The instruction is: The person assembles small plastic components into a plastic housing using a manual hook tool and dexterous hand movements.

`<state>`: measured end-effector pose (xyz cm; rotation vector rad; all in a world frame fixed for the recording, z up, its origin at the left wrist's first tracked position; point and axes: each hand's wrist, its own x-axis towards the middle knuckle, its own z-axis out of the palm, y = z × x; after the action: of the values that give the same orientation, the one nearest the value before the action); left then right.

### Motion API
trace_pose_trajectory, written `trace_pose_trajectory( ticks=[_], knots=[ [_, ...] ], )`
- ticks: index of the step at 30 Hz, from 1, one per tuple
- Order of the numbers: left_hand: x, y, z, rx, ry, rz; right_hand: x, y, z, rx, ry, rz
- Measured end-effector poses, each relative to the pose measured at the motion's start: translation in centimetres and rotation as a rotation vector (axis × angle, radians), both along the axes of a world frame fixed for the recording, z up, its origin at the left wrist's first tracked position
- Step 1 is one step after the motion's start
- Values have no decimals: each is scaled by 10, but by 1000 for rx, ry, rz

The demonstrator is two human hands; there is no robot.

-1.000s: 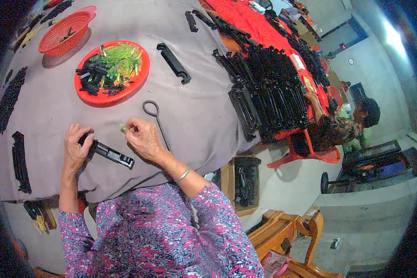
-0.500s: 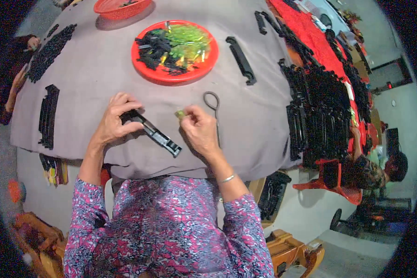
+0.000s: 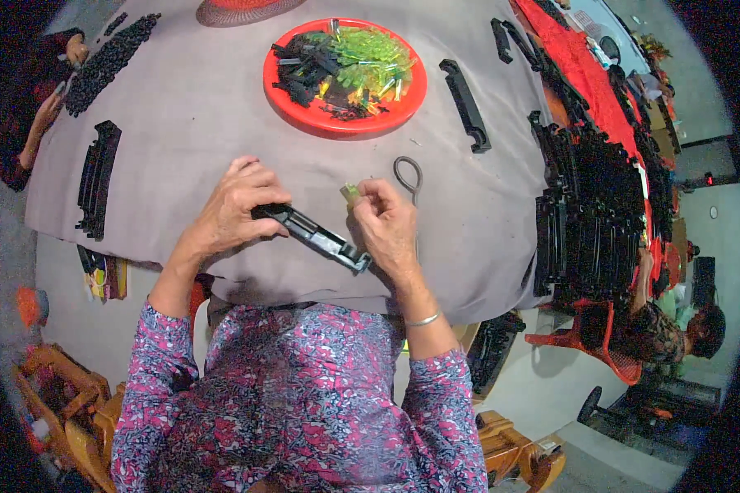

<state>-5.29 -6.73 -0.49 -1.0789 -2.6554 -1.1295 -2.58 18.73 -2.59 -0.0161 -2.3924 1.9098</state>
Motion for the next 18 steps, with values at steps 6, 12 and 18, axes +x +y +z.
trace_pose_trajectory(
  ticks=[6, 12, 18],
  knots=[
    [4, 13, 2, 29, -24, -39, -7, 11, -6, -60, 2, 29],
    [7, 15, -7, 38, 90, -6, -6, 4, 17, -130, -140, 9],
    [9, 16, -10, 67, 102, -17, -7, 9, 6, -155, -148, 23]
  ],
)
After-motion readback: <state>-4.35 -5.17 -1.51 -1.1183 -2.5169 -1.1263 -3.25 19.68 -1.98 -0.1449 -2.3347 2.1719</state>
